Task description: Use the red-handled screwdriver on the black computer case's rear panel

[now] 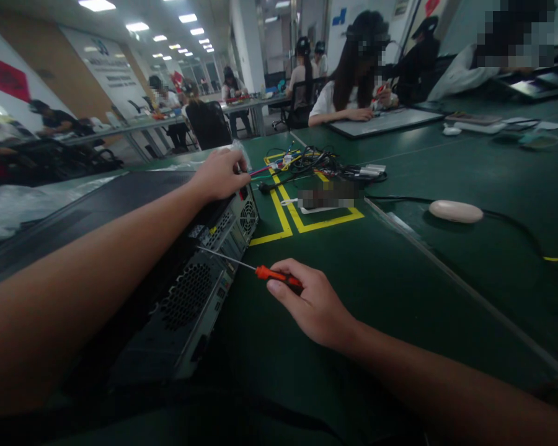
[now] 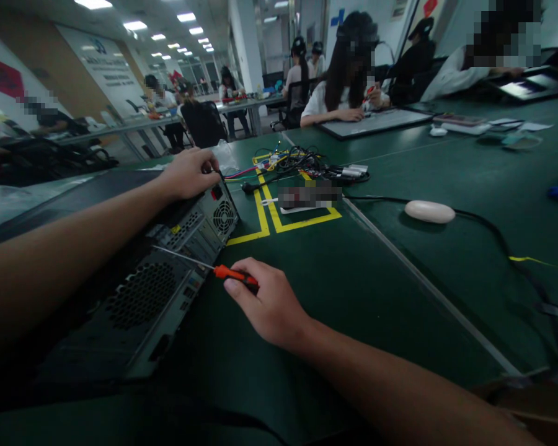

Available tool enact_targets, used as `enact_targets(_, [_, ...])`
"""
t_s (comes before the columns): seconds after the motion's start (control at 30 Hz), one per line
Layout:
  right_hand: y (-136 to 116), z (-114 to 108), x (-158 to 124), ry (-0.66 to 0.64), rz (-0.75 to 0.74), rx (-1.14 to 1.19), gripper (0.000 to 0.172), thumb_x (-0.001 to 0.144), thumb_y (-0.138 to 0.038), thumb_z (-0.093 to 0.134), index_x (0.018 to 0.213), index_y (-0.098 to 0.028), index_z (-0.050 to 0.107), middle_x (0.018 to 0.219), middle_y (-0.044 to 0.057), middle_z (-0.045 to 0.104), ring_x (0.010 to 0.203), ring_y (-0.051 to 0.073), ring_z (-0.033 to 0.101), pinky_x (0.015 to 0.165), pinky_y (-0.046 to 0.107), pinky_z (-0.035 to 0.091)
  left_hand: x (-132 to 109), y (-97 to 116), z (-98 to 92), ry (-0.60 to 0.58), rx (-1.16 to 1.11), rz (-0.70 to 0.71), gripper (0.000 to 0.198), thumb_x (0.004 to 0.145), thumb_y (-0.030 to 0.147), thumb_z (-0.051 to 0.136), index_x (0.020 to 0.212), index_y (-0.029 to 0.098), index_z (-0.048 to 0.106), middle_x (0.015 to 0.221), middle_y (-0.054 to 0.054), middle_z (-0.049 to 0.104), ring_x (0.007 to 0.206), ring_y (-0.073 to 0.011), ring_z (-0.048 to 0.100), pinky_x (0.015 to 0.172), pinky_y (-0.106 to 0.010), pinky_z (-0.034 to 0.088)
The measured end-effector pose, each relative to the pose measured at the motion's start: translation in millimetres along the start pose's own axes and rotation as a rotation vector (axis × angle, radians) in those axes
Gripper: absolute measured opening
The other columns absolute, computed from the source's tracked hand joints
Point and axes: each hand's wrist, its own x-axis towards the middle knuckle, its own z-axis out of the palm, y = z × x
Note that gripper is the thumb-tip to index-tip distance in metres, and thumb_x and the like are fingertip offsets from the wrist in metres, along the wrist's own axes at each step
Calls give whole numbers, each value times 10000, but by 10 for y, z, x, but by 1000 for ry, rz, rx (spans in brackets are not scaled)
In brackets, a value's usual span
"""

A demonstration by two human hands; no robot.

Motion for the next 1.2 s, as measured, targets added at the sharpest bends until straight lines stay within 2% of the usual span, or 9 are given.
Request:
enact_targets(0.13, [27, 31, 16, -18, -5, 10, 210, 1050, -334, 564, 1068, -186, 711, 842, -1, 649, 741, 155, 574, 708, 302, 424, -71, 59, -42, -1, -12, 3, 379, 895, 310, 596, 1180, 94, 724, 1218, -146, 668, 1212, -319, 589, 1096, -442, 411])
enact_targets(0.27, [35, 72, -3, -11, 22, 39, 168, 1016, -332, 610, 1114, -200, 646, 842, -16, 633, 714, 145, 572, 678, 293, 423, -118, 106, -103, -99, -31, 11, 523, 987, 356, 495, 1359, 38, 678, 1390, -112, 654, 1322, -308, 557, 1145, -396, 358])
enact_targets(0.33, [36, 87, -14, 1, 32, 42, 192, 962, -307, 677, 1108, -214, 594, 835, -32, 619, 705, 141, 576, 668, 284, 423, -121, 120, -119, -125, -30, -21, 532, 979, 348, 494, 1354, 28, 696, 1362, -81, 677, 1349, -340, 560, 1138, -414, 364])
enact_targets(0.4, [43, 97, -19, 19, 17, 33, 227, 916, -258, 705, 1080, -224, 553, 826, -44, 601, 696, 136, 566, 670, 280, 420, -118, 124, -123, -138, -29, -33, 535, 970, 338, 513, 1380, 43, 690, 1322, -71, 712, 1325, -328, 598, 1135, -422, 386])
enact_targets(0.53, [65, 102, -11, 27, 0, 37, 173, 926, -215, 659, 1043, -228, 533, 812, -49, 581, 683, 132, 540, 660, 283, 408, -104, 96, -103, -126, -37, -58, 500, 920, 349, 599, 1366, 167, 734, 1318, -76, 755, 1240, -278, 670, 1107, -363, 464])
enact_targets(0.6, [69, 99, -7, 22, 3, 48, 147, 940, -224, 648, 1035, -229, 536, 810, -48, 578, 680, 133, 537, 650, 284, 405, -93, 67, -85, -121, -52, -79, 510, 903, 367, 614, 1364, 184, 738, 1303, -73, 761, 1217, -276, 682, 1095, -362, 480])
enact_targets(0.83, [36, 81, -22, 16, 13, 81, 153, 938, -229, 651, 1037, -232, 534, 828, -41, 578, 713, 141, 559, 684, 295, 409, -64, -4, -50, -131, -152, -87, 554, 871, 347, 625, 1390, 176, 716, 1299, -70, 751, 1207, -252, 673, 1118, -341, 447])
enact_targets(1.03, [14, 67, -43, 25, 6, 89, 188, 925, -224, 654, 1064, -237, 528, 815, -49, 576, 687, 142, 555, 676, 296, 399, -57, -17, -45, -124, -110, -57, 594, 855, 398, 630, 1380, 134, 714, 1266, -109, 749, 1164, -271, 684, 1093, -374, 474])
enact_targets(1.2, [20, 52, -41, 26, -8, 98, 167, 924, -224, 665, 1035, -235, 542, 806, -51, 572, 664, 132, 532, 668, 288, 395, -47, -19, -41, -137, -86, -91, 605, 854, 435, 609, 1373, 141, 711, 1251, -108, 748, 1134, -270, 680, 1086, -398, 481])
